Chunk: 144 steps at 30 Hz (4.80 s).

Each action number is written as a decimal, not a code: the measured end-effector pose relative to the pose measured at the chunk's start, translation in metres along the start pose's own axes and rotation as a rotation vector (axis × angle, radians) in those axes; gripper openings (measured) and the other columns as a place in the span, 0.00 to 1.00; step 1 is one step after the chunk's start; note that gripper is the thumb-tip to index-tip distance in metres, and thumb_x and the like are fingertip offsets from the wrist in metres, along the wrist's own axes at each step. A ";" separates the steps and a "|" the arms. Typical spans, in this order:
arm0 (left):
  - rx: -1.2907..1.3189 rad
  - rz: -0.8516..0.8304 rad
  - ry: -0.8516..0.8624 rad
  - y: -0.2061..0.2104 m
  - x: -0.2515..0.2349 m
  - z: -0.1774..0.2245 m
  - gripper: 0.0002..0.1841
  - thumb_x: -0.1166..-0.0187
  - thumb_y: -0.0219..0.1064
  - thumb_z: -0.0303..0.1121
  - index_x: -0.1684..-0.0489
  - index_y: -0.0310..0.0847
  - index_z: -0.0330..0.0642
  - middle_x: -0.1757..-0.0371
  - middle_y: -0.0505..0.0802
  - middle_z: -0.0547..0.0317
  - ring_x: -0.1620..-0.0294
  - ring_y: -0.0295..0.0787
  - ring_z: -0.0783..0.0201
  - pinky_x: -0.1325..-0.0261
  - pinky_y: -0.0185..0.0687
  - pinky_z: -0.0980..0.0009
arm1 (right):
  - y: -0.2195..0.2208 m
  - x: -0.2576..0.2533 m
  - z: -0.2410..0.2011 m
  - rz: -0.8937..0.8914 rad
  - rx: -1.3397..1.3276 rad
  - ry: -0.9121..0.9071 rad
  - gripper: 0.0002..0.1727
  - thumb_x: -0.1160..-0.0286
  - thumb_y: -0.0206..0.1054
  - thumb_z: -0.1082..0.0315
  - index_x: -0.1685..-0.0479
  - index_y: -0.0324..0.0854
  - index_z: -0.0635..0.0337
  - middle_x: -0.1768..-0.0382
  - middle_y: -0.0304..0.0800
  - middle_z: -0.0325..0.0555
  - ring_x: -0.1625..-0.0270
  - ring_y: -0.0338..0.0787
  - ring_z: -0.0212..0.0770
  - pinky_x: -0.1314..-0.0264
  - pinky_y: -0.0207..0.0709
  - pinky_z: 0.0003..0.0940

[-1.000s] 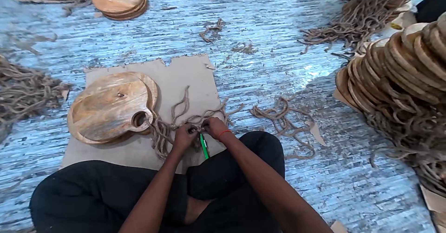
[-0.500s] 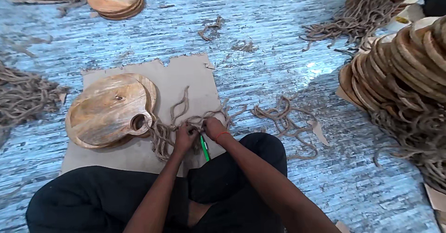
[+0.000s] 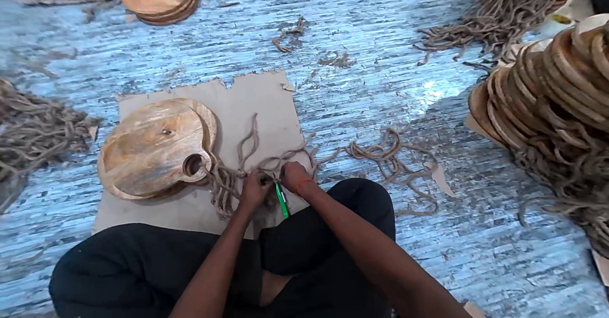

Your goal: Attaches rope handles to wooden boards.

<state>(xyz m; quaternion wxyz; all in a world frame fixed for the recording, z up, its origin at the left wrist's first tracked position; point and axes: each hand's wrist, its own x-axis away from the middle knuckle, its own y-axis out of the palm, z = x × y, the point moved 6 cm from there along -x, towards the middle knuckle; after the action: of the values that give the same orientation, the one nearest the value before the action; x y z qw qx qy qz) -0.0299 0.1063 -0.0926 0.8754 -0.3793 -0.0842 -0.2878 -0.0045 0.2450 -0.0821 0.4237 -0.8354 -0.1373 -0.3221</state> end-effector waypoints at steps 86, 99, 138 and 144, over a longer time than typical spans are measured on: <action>0.150 0.049 -0.169 -0.007 0.012 0.002 0.15 0.21 0.73 0.35 0.43 0.89 0.36 0.52 0.93 0.44 0.50 0.91 0.52 0.39 0.83 0.51 | -0.018 0.009 0.005 0.078 -0.145 -0.080 0.13 0.20 0.72 0.62 0.48 0.90 0.64 0.51 0.93 0.63 0.45 0.91 0.62 0.41 0.80 0.65; 0.164 0.040 -0.145 -0.005 0.009 0.003 0.13 0.18 0.69 0.33 0.45 0.89 0.34 0.53 0.93 0.43 0.53 0.91 0.53 0.40 0.84 0.55 | -0.021 0.019 0.001 0.104 -0.199 -0.050 0.13 0.20 0.73 0.64 0.49 0.90 0.66 0.55 0.93 0.63 0.50 0.92 0.61 0.45 0.82 0.62; 0.082 0.092 -0.102 -0.002 -0.001 0.000 0.09 0.23 0.76 0.31 0.54 0.92 0.34 0.48 0.92 0.43 0.46 0.89 0.48 0.36 0.82 0.48 | -0.005 -0.017 0.019 -0.019 -0.195 0.132 0.17 0.24 0.76 0.56 0.50 0.91 0.63 0.48 0.93 0.62 0.41 0.91 0.60 0.37 0.79 0.63; 0.045 0.013 -0.123 0.000 0.005 0.001 0.10 0.23 0.76 0.32 0.52 0.91 0.35 0.47 0.93 0.44 0.43 0.89 0.50 0.33 0.81 0.51 | 0.003 -0.014 0.025 -0.066 -0.179 0.111 0.17 0.25 0.76 0.57 0.52 0.91 0.64 0.53 0.94 0.60 0.48 0.92 0.58 0.42 0.81 0.61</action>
<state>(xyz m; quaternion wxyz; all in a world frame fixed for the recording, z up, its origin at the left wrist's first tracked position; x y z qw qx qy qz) -0.0257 0.1048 -0.0907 0.8787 -0.3771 -0.1416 -0.2561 -0.0029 0.2637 -0.1033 0.3435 -0.8457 -0.1119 -0.3927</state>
